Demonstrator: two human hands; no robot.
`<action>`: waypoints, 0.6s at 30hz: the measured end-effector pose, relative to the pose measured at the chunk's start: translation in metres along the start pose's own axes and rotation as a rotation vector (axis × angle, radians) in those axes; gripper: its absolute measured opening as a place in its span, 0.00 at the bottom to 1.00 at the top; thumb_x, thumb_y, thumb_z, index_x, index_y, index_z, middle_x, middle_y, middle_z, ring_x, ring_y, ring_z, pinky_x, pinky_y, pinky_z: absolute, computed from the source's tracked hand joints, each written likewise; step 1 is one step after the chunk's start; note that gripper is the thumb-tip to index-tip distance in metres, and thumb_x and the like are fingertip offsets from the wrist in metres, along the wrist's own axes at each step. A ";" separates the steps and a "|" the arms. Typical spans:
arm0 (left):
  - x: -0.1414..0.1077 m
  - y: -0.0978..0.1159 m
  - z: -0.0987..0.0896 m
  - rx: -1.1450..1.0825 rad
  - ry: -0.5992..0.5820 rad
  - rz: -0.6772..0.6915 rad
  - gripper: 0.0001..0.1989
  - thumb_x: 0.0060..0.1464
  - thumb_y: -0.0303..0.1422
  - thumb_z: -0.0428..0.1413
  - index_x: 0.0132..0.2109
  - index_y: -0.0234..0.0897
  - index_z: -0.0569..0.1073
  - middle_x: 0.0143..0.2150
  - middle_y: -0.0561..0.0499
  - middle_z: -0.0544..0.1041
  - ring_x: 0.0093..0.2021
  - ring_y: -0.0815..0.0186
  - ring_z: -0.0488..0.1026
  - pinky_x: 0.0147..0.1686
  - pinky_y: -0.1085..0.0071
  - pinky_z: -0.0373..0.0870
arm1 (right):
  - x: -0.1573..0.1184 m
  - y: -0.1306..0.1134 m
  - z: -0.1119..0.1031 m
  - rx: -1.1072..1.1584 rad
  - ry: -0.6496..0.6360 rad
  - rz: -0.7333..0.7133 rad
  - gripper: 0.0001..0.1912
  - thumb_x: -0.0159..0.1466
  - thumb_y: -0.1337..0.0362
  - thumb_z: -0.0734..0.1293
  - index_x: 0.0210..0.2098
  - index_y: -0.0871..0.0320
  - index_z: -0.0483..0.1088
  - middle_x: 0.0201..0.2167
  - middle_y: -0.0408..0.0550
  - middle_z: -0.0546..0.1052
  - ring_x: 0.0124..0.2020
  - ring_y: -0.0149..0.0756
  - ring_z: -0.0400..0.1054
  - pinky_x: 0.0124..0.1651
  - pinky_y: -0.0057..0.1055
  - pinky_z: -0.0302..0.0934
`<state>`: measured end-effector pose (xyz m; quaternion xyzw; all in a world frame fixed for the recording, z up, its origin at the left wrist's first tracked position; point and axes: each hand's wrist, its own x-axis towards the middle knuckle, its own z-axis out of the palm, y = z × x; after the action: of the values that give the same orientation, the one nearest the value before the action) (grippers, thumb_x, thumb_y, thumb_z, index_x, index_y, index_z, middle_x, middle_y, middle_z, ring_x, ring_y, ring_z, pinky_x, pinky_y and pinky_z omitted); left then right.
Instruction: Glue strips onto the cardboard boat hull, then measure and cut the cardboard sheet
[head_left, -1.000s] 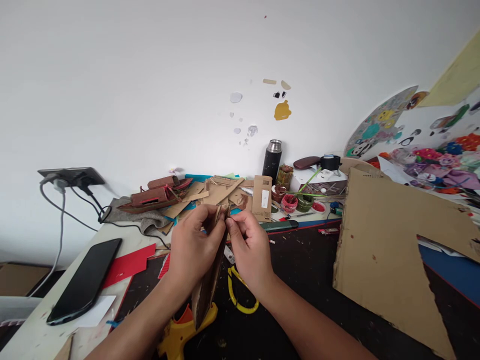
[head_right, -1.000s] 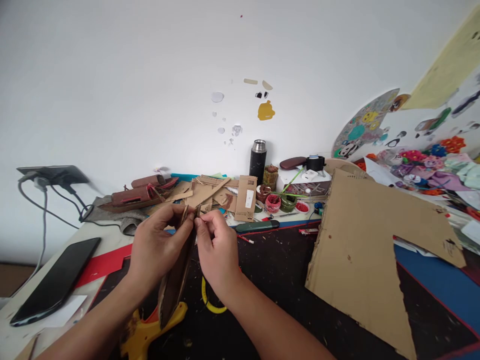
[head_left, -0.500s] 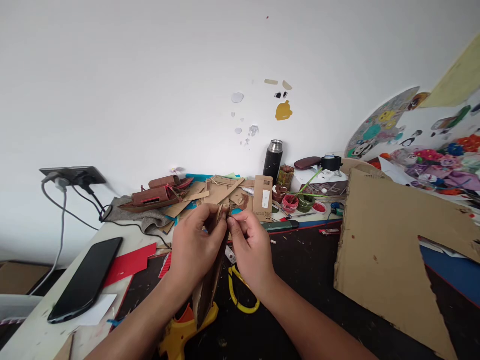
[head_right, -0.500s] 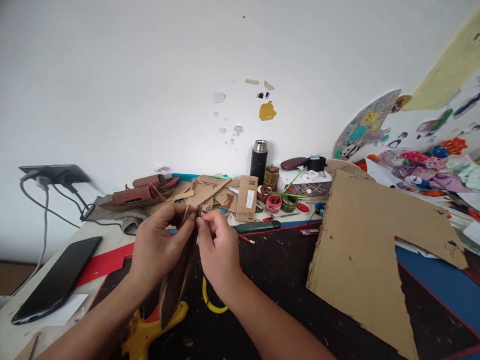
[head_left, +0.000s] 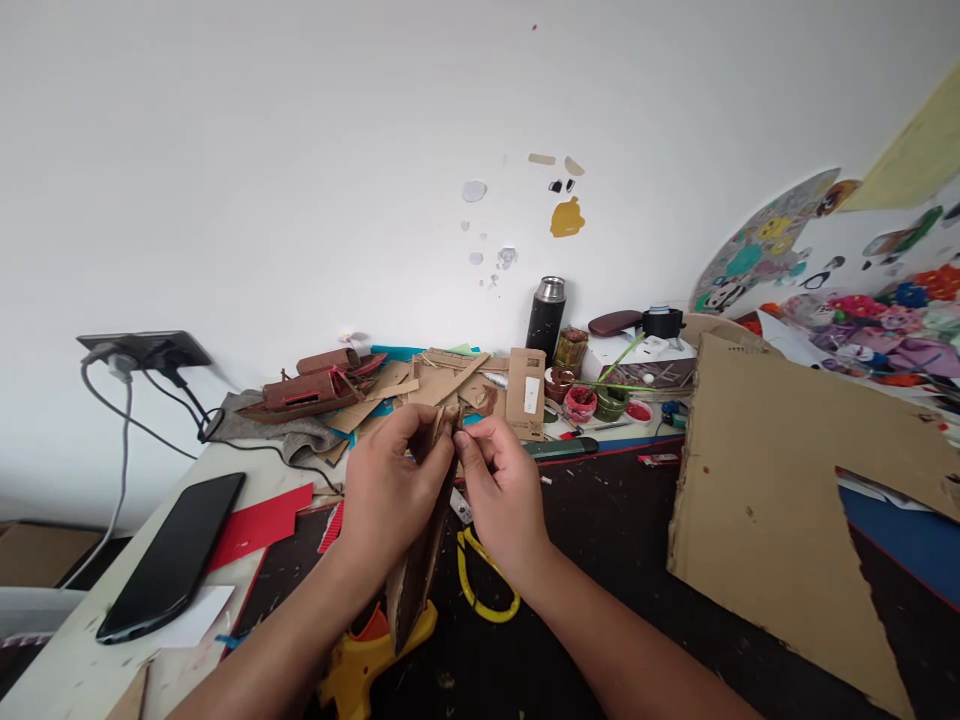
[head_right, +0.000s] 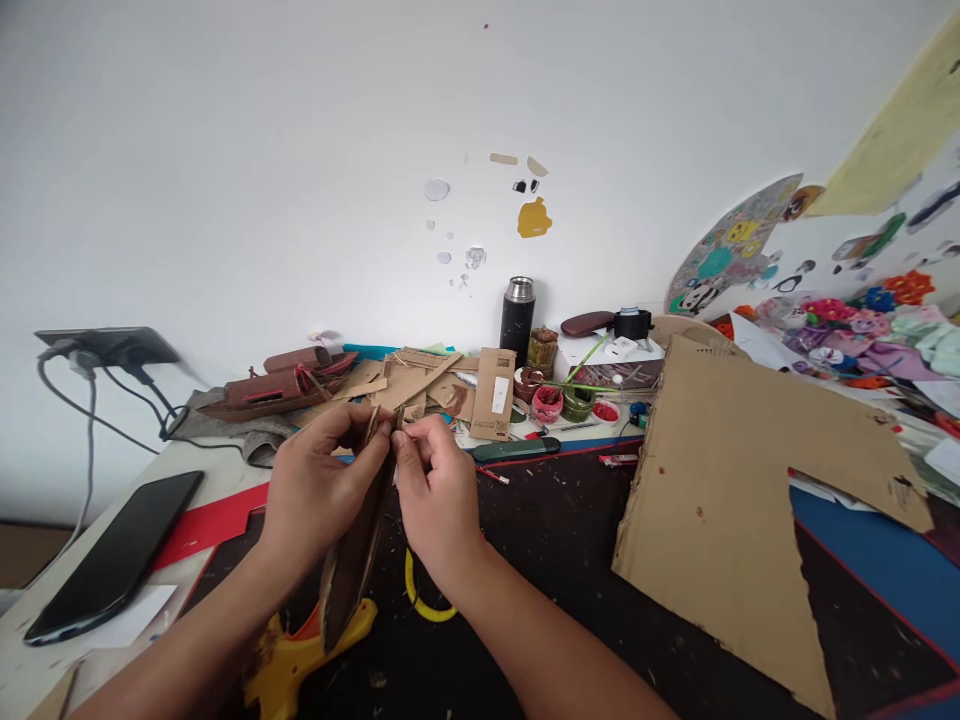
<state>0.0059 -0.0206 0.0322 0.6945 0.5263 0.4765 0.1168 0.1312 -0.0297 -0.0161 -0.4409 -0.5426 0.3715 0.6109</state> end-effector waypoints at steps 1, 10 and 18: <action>0.000 0.000 0.000 -0.001 0.000 0.000 0.07 0.62 0.37 0.58 0.37 0.41 0.79 0.32 0.54 0.80 0.32 0.65 0.74 0.35 0.68 0.67 | 0.000 0.001 0.000 -0.001 -0.002 0.002 0.10 0.75 0.54 0.65 0.40 0.52 0.69 0.24 0.38 0.69 0.24 0.34 0.63 0.27 0.29 0.55; 0.000 -0.002 0.002 0.003 -0.013 -0.024 0.08 0.62 0.38 0.58 0.38 0.41 0.79 0.33 0.53 0.82 0.33 0.63 0.76 0.36 0.67 0.68 | 0.001 0.002 -0.001 -0.006 -0.006 -0.006 0.10 0.75 0.55 0.65 0.39 0.52 0.68 0.24 0.37 0.68 0.24 0.34 0.62 0.28 0.29 0.56; 0.001 -0.001 0.001 0.016 -0.009 -0.015 0.08 0.62 0.38 0.58 0.37 0.41 0.79 0.32 0.54 0.81 0.31 0.64 0.75 0.35 0.68 0.67 | 0.001 0.003 0.000 0.008 -0.009 0.012 0.10 0.74 0.54 0.65 0.39 0.51 0.68 0.24 0.38 0.69 0.24 0.34 0.63 0.28 0.29 0.57</action>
<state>0.0061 -0.0187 0.0319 0.6936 0.5349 0.4681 0.1172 0.1314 -0.0275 -0.0184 -0.4400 -0.5412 0.3791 0.6081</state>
